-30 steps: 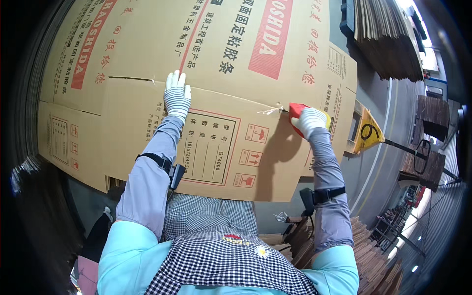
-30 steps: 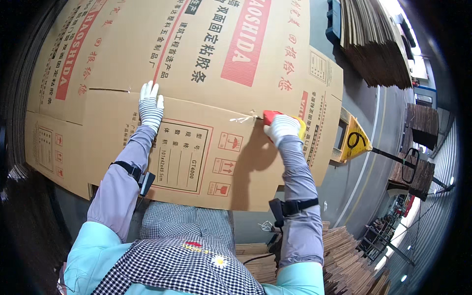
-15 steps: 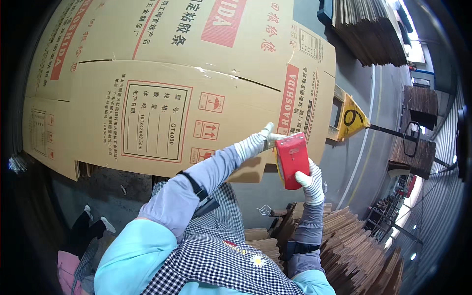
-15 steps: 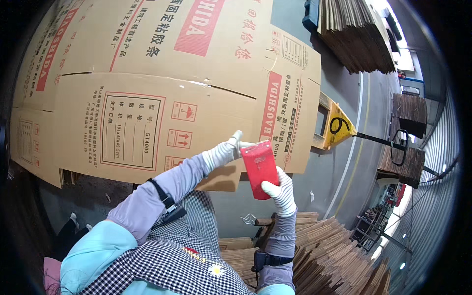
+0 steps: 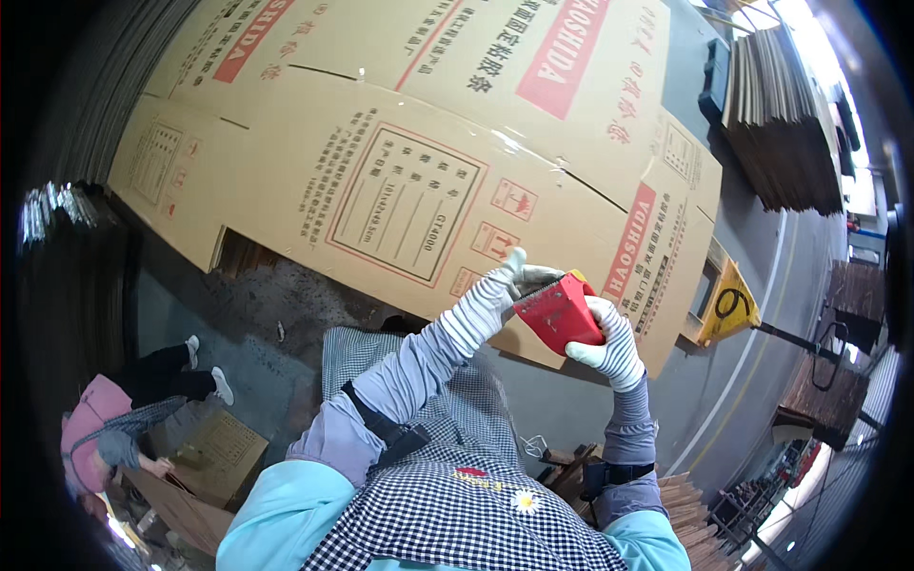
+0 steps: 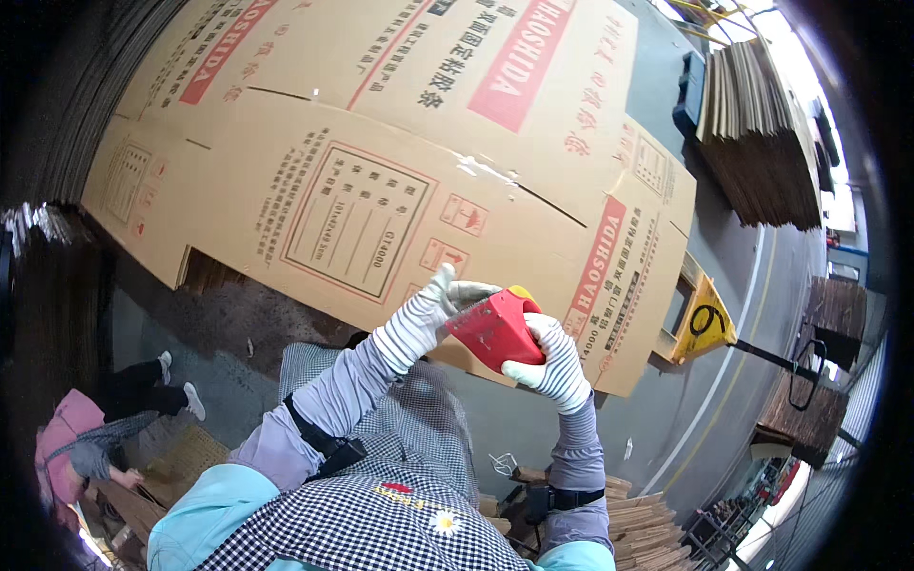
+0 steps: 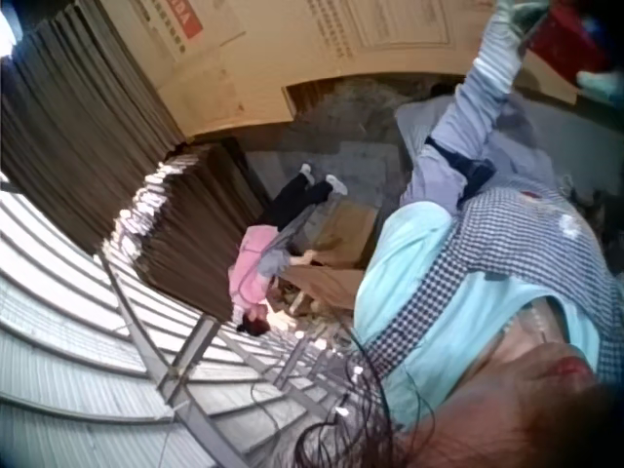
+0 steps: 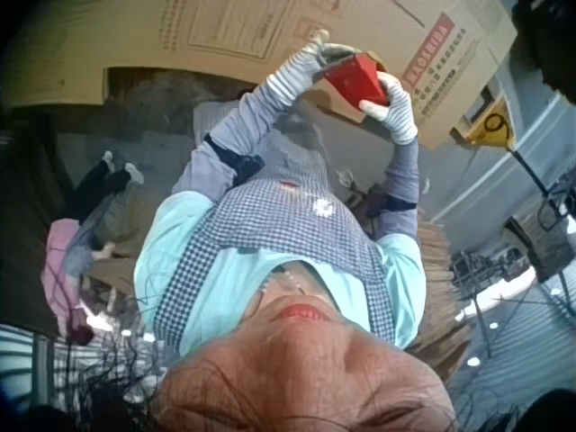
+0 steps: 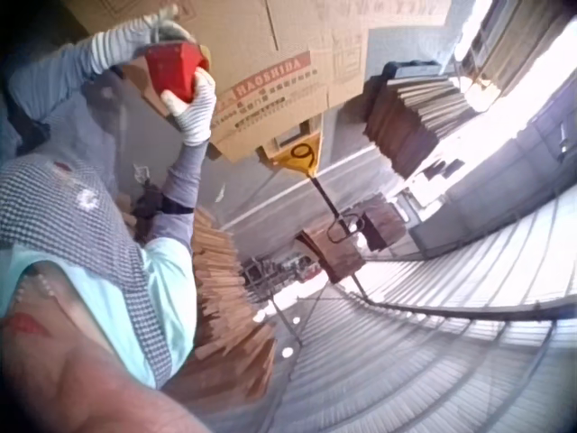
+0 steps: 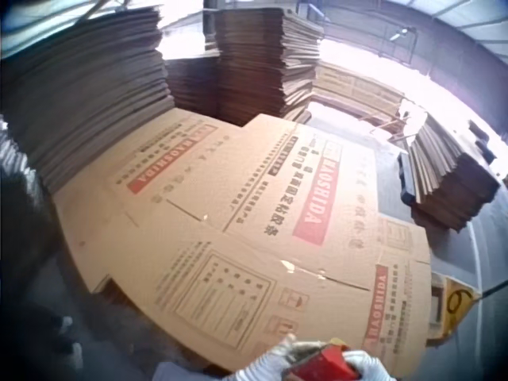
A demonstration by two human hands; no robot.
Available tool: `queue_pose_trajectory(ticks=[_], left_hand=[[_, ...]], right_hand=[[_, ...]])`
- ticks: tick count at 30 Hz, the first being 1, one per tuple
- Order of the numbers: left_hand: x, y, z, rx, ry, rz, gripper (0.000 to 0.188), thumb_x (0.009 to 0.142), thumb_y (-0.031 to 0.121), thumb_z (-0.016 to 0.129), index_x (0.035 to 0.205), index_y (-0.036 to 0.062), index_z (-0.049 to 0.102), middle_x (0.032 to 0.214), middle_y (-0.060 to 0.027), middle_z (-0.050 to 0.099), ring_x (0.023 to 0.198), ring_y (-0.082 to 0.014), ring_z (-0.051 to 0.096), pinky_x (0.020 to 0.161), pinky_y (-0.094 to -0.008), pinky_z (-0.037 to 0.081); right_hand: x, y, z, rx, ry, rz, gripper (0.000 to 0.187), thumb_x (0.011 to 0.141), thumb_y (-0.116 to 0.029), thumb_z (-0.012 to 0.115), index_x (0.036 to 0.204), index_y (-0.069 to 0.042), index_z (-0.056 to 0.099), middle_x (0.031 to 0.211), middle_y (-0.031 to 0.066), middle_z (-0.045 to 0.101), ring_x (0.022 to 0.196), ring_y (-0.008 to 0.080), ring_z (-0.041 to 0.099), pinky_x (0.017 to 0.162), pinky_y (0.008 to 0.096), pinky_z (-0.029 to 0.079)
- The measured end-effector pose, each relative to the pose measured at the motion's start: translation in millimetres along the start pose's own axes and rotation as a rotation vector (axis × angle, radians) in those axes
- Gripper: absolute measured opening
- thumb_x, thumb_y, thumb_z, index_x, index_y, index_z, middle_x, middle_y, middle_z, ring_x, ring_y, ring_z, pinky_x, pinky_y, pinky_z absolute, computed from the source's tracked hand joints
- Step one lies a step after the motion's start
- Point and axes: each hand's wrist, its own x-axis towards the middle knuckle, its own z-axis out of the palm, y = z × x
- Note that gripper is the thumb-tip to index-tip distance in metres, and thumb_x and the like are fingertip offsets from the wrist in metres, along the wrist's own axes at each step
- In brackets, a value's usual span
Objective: Taping large cardboard boxes using a handheld tape dispenser.
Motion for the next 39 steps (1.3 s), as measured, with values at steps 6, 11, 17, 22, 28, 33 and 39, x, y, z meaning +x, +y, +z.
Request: queue_pose_trajectory(ticks=[6,11,17,22,28,33,39], left_hand=[[-57.1,2.0,-90.0,0.197,0.599,0.297,0.031,0.096,0.026,0.054,0.106,-0.0002,0.069,0.105,-0.0084,0.071,0.095,-0.0154,0.066,0.087,-0.0278,0.050],[-151.7,87.3,-191.1,0.461,1.325,1.092,0.024,0.087,0.023,0.068,0.098,0.0025,0.074,0.113,-0.0079,0.070,0.105,-0.0193,0.064,0.097,-0.0306,0.045],[-147.4,105.3,-245.0,1.462,1.824,0.750,0.047,0.080,0.024,0.075,0.124,0.0130,0.066,0.151,-0.0151,0.040,0.136,-0.0294,0.041,0.116,-0.0472,0.023],[-156.4,152.6,-288.0,0.090,1.285,0.675,0.031,0.087,0.029,0.074,0.109,0.0118,0.061,0.091,-0.0032,0.067,0.072,-0.0161,0.065,0.059,-0.0277,0.049],[-167.1,153.2,-317.6,0.059,1.298,0.629,0.051,0.085,0.041,0.074,0.124,0.0116,0.059,0.112,-0.0073,0.066,0.093,-0.0272,0.067,0.082,-0.0412,0.050],[-169.4,148.1,-322.2,0.026,1.256,0.678,0.046,0.087,0.039,0.073,0.119,0.0092,0.060,0.105,-0.0051,0.066,0.085,-0.0223,0.067,0.075,-0.0354,0.054],[-142.1,154.8,-315.6,0.015,1.171,0.751,0.048,0.084,0.036,0.077,0.120,0.0104,0.060,0.102,-0.0070,0.068,0.079,-0.0237,0.068,0.069,-0.0345,0.055]], right_hand=[[38.1,-35.2,67.9,-0.261,-0.296,0.172,0.064,0.067,-0.051,0.077,0.102,0.001,0.066,0.079,0.0185,0.067,0.080,0.0299,0.068,0.076,0.0392,0.053],[61.1,-31.7,135.0,-0.679,-0.378,0.192,0.071,0.069,-0.063,0.068,0.097,0.002,0.066,0.074,0.0207,0.068,0.074,0.0337,0.070,0.071,0.0410,0.055],[79.6,-38.3,196.4,-0.814,-0.363,0.265,0.072,0.073,-0.065,0.061,0.100,0.001,0.066,0.085,0.0217,0.069,0.086,0.0334,0.069,0.079,0.0424,0.053],[91.3,-60.9,208.6,-0.798,-0.330,0.269,0.068,0.075,-0.065,0.060,0.097,0.000,0.066,0.087,0.0241,0.068,0.088,0.0373,0.067,0.080,0.0445,0.052],[11.7,10.1,135.8,-0.704,-0.223,0.295,0.066,0.072,-0.061,0.068,0.097,0.001,0.066,0.080,0.0217,0.068,0.079,0.0367,0.068,0.077,0.0425,0.054],[7.0,54.9,126.4,-1.052,-0.288,0.752,0.060,0.074,-0.059,0.061,0.092,-0.003,0.074,0.088,0.0181,0.072,0.086,0.0302,0.070,0.080,0.0390,0.054],[62.6,136.9,183.5,-1.843,-0.595,0.404,0.040,0.084,-0.038,0.063,0.107,-0.006,0.070,0.118,0.0135,0.067,0.094,0.0270,0.067,0.086,0.0416,0.051]])
